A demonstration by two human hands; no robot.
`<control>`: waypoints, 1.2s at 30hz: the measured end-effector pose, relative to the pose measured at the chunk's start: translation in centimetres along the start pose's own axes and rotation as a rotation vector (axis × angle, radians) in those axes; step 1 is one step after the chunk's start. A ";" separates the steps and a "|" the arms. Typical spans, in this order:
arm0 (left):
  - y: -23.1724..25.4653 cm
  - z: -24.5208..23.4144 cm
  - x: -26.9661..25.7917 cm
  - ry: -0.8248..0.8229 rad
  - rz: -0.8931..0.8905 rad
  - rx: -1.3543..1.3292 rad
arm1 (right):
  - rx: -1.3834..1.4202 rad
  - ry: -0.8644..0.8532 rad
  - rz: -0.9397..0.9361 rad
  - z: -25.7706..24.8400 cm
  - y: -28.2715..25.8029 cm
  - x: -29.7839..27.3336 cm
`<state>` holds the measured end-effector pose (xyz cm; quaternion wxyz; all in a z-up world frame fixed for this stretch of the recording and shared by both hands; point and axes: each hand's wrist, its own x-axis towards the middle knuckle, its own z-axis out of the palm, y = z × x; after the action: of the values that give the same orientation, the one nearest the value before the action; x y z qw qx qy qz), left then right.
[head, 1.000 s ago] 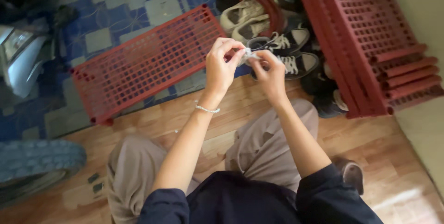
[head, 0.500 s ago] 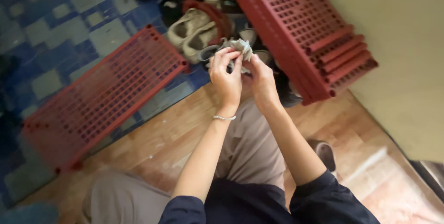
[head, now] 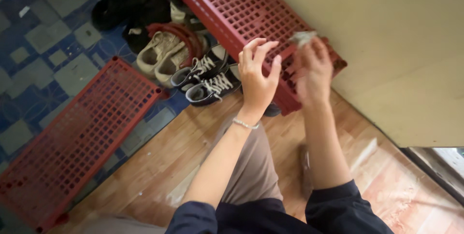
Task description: The person sits on the floor and assembles a red plastic stool. They insert cylindrical legs into the holes of the seat panel, wipe the surface with a cloth, and then place a second seat panel on top of the first one.
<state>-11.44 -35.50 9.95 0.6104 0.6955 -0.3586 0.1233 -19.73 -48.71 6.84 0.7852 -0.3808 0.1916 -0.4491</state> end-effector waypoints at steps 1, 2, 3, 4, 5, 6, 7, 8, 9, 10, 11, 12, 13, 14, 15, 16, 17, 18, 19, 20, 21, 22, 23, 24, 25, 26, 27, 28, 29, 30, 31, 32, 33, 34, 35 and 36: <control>-0.5 1.2 0.4 0.013 -0.011 0.025 | 0.001 0.021 -0.052 -0.9 -0.8 1.1; -1.1 2.5 1.2 -0.092 -0.005 0.118 | 0.008 0.052 -0.054 -1.8 -1.6 1.9; -1.9 4.0 2.0 -0.196 0.001 0.212 | 0.014 0.085 -0.054 -2.8 -2.2 2.6; -2.6 5.4 2.4 -0.301 0.007 0.305 | 0.019 0.117 -0.053 -3.7 -2.6 3.2; -3.3 6.8 2.6 -0.379 0.027 0.403 | 0.012 0.130 -0.055 -4.4 -2.7 3.7; -4.0 8.0 2.7 -0.457 0.047 0.500 | 0.005 0.143 -0.056 -5.1 -2.8 4.1; -4.7 9.2 2.9 -0.534 0.070 0.600 | 0.000 0.155 -0.059 -5.6 -3.0 4.6; -5.3 10.3 3.1 -0.545 0.090 0.652 | -0.011 0.172 -0.060 -6.0 -3.3 5.0; -6.0 10.9 2.9 -0.556 0.107 0.706 | -0.022 0.189 -0.058 -6.2 -3.5 5.2; -6.6 11.4 2.7 -0.568 0.124 0.759 | -0.033 0.206 -0.056 -6.1 -3.7 5.4; -7.3 11.6 2.5 -0.504 0.119 0.684 | -0.048 0.202 -0.061 -5.9 -3.9 5.5; -7.9 11.4 2.2 -0.441 0.113 0.609 | -0.064 0.198 -0.066 -5.3 -4.2 5.6; -8.4 11.1 2.1 -0.372 0.110 0.535 | -0.078 0.189 -0.073 -4.4 -4.6 5.6; -8.9 10.6 2.3 -0.349 0.001 0.366 | -0.219 0.160 -0.156 -3.2 -4.9 5.5; -9.4 9.8 2.5 -0.323 -0.107 0.201 | -0.358 0.132 -0.237 -1.7 -4.8 5.1; -9.8 8.9 2.9 -0.295 -0.212 0.035 | -0.495 0.105 -0.319 0.0 -4.7 4.5; -10.4 7.8 3.3 -0.351 -0.482 -0.242 | -0.589 0.030 -0.381 1.9 -4.2 3.6; -10.9 6.5 3.9 -0.400 -0.746 -0.527 | -0.682 -0.045 -0.444 3.9 -3.4 2.4; -11.3 5.2 4.4 -0.439 -1.003 -0.822 | -0.775 -0.124 -0.507 5.9 -2.5 0.9; -11.7 3.8 4.4 -0.410 -1.016 -0.863 | -0.918 -0.210 -0.611 7.7 -1.6 -0.9; -12.0 2.3 4.3 -0.379 -1.027 -0.904 | -1.058 -0.299 -0.720 9.4 -0.6 -2.6; -12.2 0.9 4.2 -0.347 -1.037 -0.946 | -1.061 -0.330 -0.784 11.3 0.8 -3.6; -12.4 -0.2 3.9 -0.272 -0.867 -0.883 | -1.066 -0.363 -0.847 12.8 1.9 -4.5; -12.5 -1.2 3.6 -0.201 -0.696 -0.818 | -1.052 -0.366 -0.859 13.8 2.5 -5.1; -12.5 -2.4 3.4 -0.133 -0.525 -0.748 | -1.036 -0.374 -0.869 14.9 3.3 -5.6; -12.5 -3.7 3.1 -0.092 -0.513 -0.665 | -1.020 -0.381 -0.879 15.8 4.0 -6.0; -12.4 -5.2 2.5 -0.050 -0.506 -0.579 | -1.007 -0.395 -0.878 16.5 4.8 -6.2; -12.2 -6.8 1.8 -0.008 -0.500 -0.493 | -0.994 -0.409 -0.877 17.4 5.4 -6.0; -11.8 -8.6 1.2 -0.015 -0.570 -0.490 | -0.977 -0.423 -0.880 18.4 6.1 -5.6; -11.2 -10.4 0.4 -0.021 -0.640 -0.488 | -0.970 -0.450 -0.872 19.3 6.5 -5.3; -10.7 -12.4 -0.4 -0.026 -0.710 -0.487 | -0.962 -0.478 -0.864 20.4 6.9 -4.8; -10.3 -14.3 -0.9 -0.020 -0.782 -0.572 | -0.953 -0.505 -0.856 21.4 7.2 -4.7; -10.1 -16.2 -1.7 -0.013 -0.856 -0.659 | -0.943 -0.458 -0.815 22.0 7.5 -5.0; -10.0 -18.0 -2.4 -0.006 -0.927 -0.747 | -0.934 -0.412 -0.774 22.7 7.8 -5.4; -10.1 -20.0 -2.7 0.017 -0.946 -0.816 | -0.922 -0.362 -0.738 23.8 8.1 -6.1; -10.3 -21.8 -3.0 0.040 -0.962 -0.887 | -0.906 -0.439 -0.806 24.7 8.6 -7.3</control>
<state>-1.06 -14.09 5.16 0.8328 0.4582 -0.0127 -0.3103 -2.90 -29.34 15.67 0.3371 -0.7998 0.0391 -0.4952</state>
